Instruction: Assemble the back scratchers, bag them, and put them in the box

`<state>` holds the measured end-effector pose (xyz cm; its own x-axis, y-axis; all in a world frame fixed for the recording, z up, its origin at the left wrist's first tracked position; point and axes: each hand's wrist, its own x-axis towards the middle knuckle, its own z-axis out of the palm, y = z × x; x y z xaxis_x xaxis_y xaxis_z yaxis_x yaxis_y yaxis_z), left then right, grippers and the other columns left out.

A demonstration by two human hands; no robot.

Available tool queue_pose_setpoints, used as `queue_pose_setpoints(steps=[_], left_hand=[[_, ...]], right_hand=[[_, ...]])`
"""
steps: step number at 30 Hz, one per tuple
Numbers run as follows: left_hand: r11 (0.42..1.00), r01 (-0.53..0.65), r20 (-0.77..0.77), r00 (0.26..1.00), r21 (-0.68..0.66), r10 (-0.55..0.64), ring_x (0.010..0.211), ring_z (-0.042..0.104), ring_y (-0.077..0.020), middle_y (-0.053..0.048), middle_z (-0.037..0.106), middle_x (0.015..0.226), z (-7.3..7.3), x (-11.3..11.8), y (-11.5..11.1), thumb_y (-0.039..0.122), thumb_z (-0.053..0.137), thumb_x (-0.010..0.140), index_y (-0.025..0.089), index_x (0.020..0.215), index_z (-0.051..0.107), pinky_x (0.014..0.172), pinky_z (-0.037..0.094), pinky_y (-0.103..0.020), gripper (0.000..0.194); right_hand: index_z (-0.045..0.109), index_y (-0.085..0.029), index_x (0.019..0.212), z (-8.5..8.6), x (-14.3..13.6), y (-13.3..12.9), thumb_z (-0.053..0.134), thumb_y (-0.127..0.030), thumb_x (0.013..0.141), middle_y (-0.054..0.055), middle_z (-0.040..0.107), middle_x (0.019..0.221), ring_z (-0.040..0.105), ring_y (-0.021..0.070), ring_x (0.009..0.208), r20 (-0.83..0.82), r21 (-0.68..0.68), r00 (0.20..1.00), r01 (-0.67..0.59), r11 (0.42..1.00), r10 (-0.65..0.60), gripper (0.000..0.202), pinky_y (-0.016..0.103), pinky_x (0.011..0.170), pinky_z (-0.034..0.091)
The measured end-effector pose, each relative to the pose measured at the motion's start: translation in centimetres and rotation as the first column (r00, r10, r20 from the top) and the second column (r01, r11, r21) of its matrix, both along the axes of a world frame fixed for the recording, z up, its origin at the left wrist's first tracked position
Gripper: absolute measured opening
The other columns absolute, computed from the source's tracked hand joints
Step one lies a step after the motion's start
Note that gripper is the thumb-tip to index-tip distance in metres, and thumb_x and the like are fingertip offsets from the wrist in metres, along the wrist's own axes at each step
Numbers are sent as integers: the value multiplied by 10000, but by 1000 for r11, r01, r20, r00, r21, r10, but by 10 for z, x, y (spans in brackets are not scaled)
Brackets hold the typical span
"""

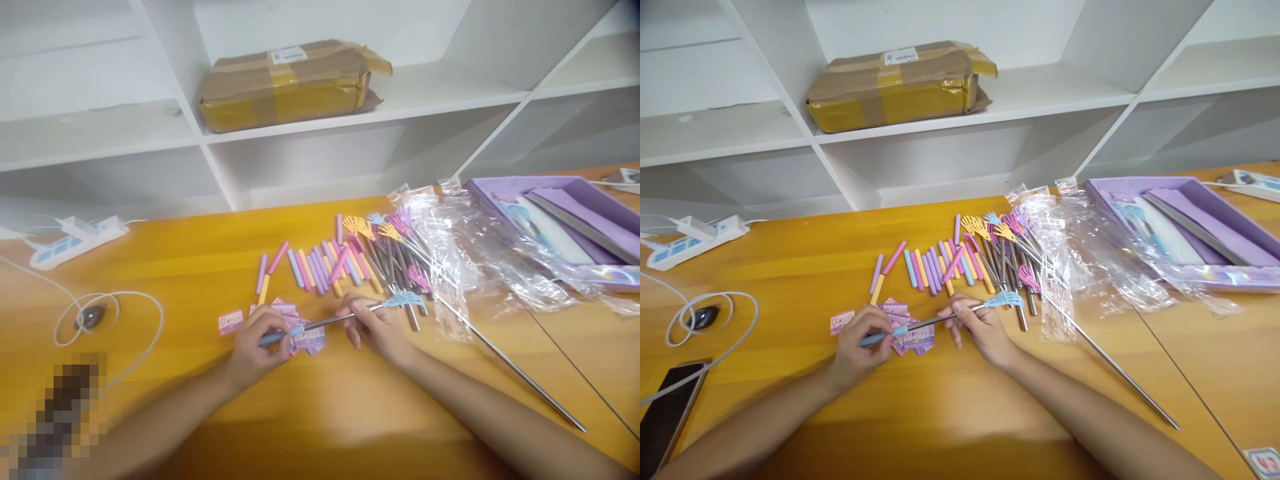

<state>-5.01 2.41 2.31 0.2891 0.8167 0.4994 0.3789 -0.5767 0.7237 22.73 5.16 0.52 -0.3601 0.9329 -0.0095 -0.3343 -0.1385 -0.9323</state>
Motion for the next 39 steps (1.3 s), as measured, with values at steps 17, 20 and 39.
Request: queue_pose_setpoints(steps=[17, 20, 39], left_hand=[[975, -44, 191, 978, -216, 87, 851, 640, -159, -35, 616, 931, -2, -3, 11, 156, 767, 893, 205, 892, 705, 726, 554, -258, 79], [980, -28, 199, 978, -197, 67, 836, 630, -156, -41, 607, 950, -3, -3, 9, 171, 777, 893, 202, 887, 701, 677, 535, -239, 82], [901, 319, 361, 910, -293, -205, 847, 574, -208, -70, 601, 878, -4, 1, -12, 425, 520, 1062, 181, 864, 637, 787, 460, -352, 335]], right_hand=[[691, -226, 1197, 24, 27, 28, 485, -788, 943, 54, 575, 995, 502, 89, 642, -164, -87, 956, 230, 969, -242, 650, 248, 565, 449], [646, -240, 1113, 30, 39, 34, 540, -728, 943, 26, 584, 943, 463, 74, 600, 18, -120, 954, 299, 947, -299, 528, 212, 508, 401], [722, -173, 860, 42, 58, 22, 491, -204, 895, 10, 646, 751, 601, 111, 692, 602, 395, 755, -2, 919, -258, 236, 237, 674, 456]])
